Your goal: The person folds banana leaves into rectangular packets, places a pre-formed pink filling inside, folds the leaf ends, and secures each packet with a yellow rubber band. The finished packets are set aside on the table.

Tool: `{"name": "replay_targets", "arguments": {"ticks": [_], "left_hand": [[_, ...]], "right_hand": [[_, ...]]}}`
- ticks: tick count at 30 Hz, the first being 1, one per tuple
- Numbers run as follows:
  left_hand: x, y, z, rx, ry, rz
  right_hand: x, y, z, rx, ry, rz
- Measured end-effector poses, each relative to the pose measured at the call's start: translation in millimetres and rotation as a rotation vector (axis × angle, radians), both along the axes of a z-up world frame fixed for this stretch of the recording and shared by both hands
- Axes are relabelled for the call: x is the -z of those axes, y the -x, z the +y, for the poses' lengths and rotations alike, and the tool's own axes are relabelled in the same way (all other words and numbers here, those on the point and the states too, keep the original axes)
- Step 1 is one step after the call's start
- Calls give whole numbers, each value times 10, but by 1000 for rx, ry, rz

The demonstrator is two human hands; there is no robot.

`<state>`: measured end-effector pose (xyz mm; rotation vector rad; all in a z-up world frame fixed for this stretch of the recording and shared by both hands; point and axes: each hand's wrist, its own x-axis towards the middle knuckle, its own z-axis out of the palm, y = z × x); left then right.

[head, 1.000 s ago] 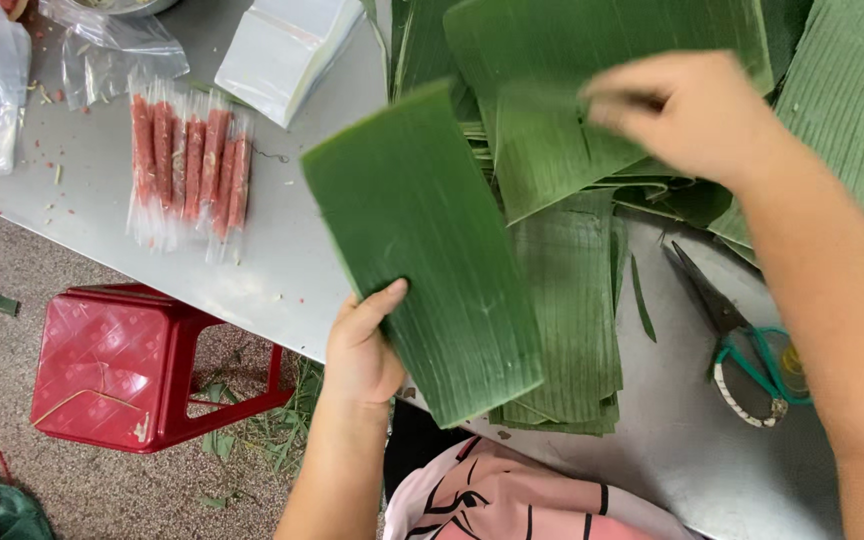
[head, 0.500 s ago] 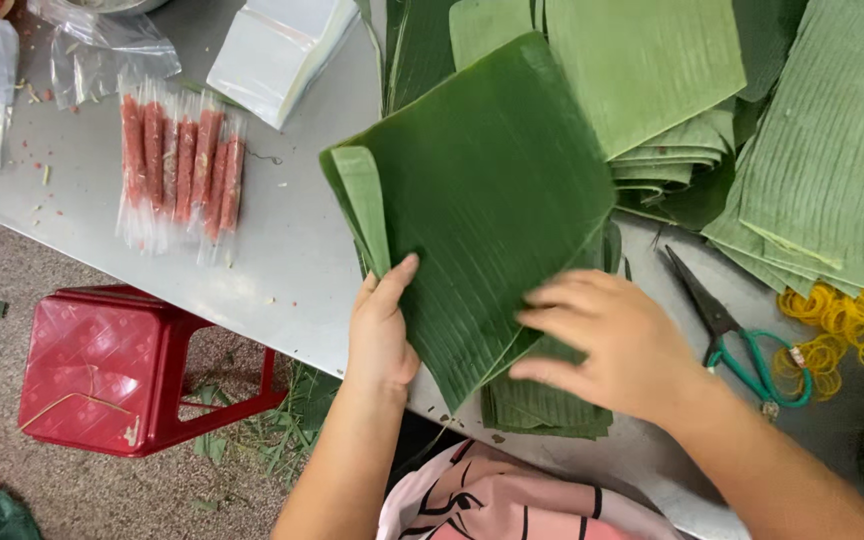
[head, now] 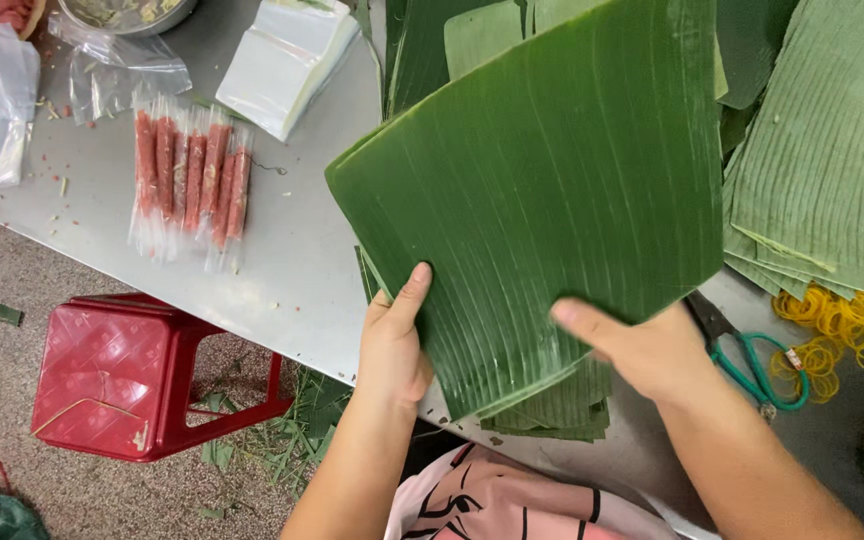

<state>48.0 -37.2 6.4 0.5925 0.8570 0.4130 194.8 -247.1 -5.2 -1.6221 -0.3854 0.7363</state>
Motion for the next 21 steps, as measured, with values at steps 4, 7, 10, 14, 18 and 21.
{"name": "replay_targets", "arguments": {"ticks": [4,7,10,14,18,21], "left_hand": [[-36,-14,-124,34,-56,-32],[-130,-75,-211,-38,-131,-78],[-274,-92,-25,-267,-34,-36],[-322,-15,491,-515,-116,-186],[-17,-24,290,-362,-89,-63],[176,37,-201,-313,81,-308]], "right_hand": [[249,41,-134,28,0,762],[331,96,-184,131,-104,952],[222,1,-221,-127,-508,1093],[-117,-225,-263,-638,-1124,841],[-277,48,-35,-366,-482,638],[-298,366,279,-376,189,438]]}}
